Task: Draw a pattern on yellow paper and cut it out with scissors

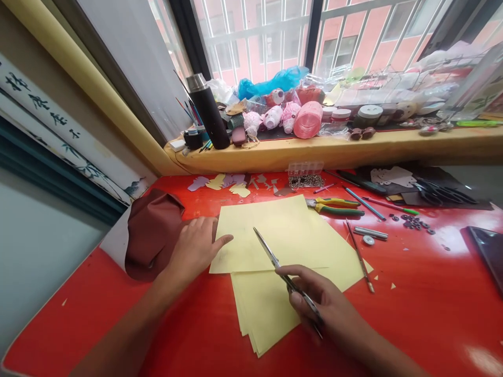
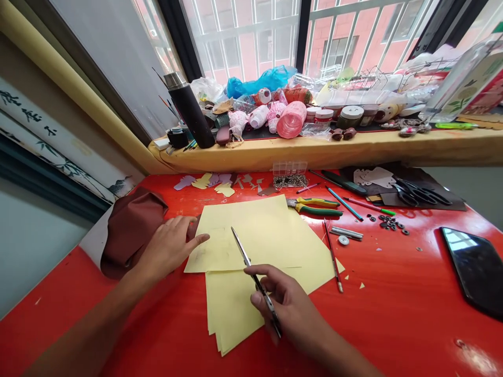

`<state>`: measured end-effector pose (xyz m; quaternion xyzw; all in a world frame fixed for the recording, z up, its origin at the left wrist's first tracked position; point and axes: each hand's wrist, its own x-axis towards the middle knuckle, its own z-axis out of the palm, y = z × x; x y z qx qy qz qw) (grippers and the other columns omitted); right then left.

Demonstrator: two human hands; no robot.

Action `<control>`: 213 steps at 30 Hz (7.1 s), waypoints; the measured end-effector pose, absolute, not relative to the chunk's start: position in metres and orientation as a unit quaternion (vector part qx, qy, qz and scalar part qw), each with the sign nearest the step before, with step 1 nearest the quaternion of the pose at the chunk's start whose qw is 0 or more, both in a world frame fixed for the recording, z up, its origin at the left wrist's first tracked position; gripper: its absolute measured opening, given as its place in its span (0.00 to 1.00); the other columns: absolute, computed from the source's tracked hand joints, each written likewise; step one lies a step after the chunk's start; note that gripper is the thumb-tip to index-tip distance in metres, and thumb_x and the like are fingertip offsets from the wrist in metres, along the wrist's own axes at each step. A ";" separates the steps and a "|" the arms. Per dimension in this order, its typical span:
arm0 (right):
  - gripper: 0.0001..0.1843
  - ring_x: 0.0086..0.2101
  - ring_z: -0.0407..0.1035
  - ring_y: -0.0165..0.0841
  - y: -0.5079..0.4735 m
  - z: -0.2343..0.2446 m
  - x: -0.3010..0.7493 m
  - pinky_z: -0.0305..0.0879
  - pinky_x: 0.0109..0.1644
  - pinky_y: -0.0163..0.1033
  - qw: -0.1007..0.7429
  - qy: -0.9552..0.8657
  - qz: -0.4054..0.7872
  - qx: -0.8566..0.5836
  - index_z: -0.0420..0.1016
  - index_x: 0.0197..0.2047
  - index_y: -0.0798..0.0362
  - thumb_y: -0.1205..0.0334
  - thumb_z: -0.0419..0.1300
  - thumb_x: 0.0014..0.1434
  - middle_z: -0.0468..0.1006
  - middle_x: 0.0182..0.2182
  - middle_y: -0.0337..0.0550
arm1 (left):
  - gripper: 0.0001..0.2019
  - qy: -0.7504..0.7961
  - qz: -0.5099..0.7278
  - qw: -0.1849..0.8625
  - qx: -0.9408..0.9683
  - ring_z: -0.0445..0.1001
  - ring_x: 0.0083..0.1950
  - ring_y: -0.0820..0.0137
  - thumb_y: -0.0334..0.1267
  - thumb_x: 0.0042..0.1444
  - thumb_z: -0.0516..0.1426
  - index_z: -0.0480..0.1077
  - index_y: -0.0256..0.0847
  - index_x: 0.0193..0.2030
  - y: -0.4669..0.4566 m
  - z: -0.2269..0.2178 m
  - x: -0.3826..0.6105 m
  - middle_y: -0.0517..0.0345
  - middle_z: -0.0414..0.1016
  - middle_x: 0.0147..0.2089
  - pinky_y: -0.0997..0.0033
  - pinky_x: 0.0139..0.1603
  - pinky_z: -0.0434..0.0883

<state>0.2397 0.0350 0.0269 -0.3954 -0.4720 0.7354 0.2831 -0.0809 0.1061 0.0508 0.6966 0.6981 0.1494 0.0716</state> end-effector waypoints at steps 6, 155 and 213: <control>0.34 0.15 0.61 0.23 0.033 0.029 0.241 0.57 0.21 0.33 0.287 -0.490 0.722 -0.396 0.75 0.62 0.50 0.35 0.68 0.64 0.64 0.27 0.28 | 0.27 0.743 0.092 0.051 0.660 0.75 0.55 0.41 0.65 0.58 0.62 0.73 0.41 0.48 0.102 0.030 -0.082 0.41 0.77 0.47 0.48 0.56 0.68; 0.26 0.18 0.62 0.22 0.012 0.029 0.240 0.60 0.24 0.31 0.365 -0.543 0.689 -0.312 0.77 0.66 0.42 0.43 0.68 0.70 0.66 0.27 0.30 | 0.22 0.412 0.529 0.670 0.318 0.83 0.60 0.50 0.39 0.56 0.73 0.81 0.38 0.57 0.092 0.022 -0.066 0.44 0.84 0.59 0.59 0.57 0.82; 0.35 0.15 0.63 0.26 0.019 0.031 0.231 0.60 0.22 0.34 0.316 -0.478 0.731 -0.370 0.71 0.68 0.53 0.36 0.64 0.69 0.67 0.24 0.27 | 0.20 0.576 0.431 0.567 0.401 0.86 0.42 0.54 0.48 0.50 0.75 0.81 0.39 0.44 0.087 0.024 -0.064 0.46 0.88 0.43 0.60 0.43 0.80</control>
